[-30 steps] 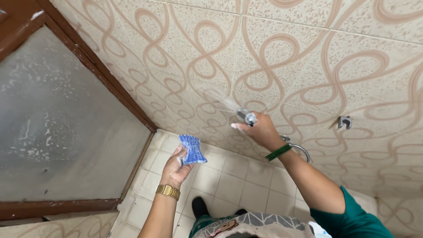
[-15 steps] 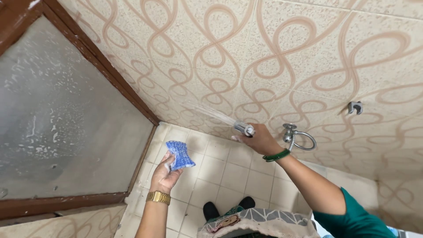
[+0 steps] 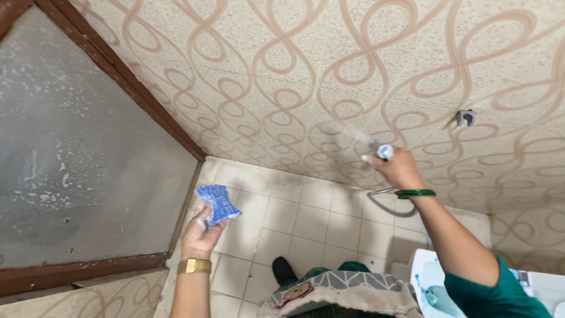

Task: The person scrubs bathroom wall tiles with a sponge and by hand. The person then uses a handheld sprayer to wash their hands under the water stream and finishes by washing their hands in a sink.

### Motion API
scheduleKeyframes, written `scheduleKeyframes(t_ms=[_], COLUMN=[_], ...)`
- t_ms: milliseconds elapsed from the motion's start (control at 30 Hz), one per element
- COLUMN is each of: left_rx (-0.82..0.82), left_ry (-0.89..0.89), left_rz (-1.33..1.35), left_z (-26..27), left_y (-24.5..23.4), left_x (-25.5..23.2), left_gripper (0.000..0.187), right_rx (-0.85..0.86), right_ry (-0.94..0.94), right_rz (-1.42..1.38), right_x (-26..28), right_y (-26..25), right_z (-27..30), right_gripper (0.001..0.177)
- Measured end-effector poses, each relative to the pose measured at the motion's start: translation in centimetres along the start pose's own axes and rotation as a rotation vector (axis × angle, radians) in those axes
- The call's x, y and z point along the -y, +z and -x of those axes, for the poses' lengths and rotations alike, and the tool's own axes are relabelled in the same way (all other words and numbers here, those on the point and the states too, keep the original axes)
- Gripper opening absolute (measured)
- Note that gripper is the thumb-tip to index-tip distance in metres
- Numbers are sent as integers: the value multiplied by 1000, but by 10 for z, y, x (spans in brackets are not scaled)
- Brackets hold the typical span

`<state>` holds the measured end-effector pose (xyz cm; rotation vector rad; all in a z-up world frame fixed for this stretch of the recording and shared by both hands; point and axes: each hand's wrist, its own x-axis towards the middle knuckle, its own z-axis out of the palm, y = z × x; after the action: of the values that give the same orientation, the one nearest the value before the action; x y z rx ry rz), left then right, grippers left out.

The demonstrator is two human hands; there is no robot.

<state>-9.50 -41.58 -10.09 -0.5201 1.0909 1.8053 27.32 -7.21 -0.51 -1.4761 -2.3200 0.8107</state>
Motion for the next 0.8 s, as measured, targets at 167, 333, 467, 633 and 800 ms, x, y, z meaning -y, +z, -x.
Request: scheduleKeyframes(t_ms=[167, 333, 467, 633, 800], left_rx=[9, 37, 8, 201, 448], left_ry=[90, 32, 14, -44, -120], left_rz=[-14, 18, -84, -143, -238], left_z=[1, 2, 7, 25, 53], left_y=[-9, 15, 73, 167, 262], left_x=[14, 60, 100, 153, 208], left_gripper=[46, 43, 44, 50, 52], right_rx=[-233, -598, -848, -708, -544], right_ry=[119, 3, -117, -95, -208], right_rz=[-28, -275, -569, -659, -661], right_x=[-55, -93, -111, -95, -96], right_y=[-43, -115, -168, -157, -136], right_z=[14, 47, 51, 46, 52], right_gripper=[48, 41, 37, 23, 30])
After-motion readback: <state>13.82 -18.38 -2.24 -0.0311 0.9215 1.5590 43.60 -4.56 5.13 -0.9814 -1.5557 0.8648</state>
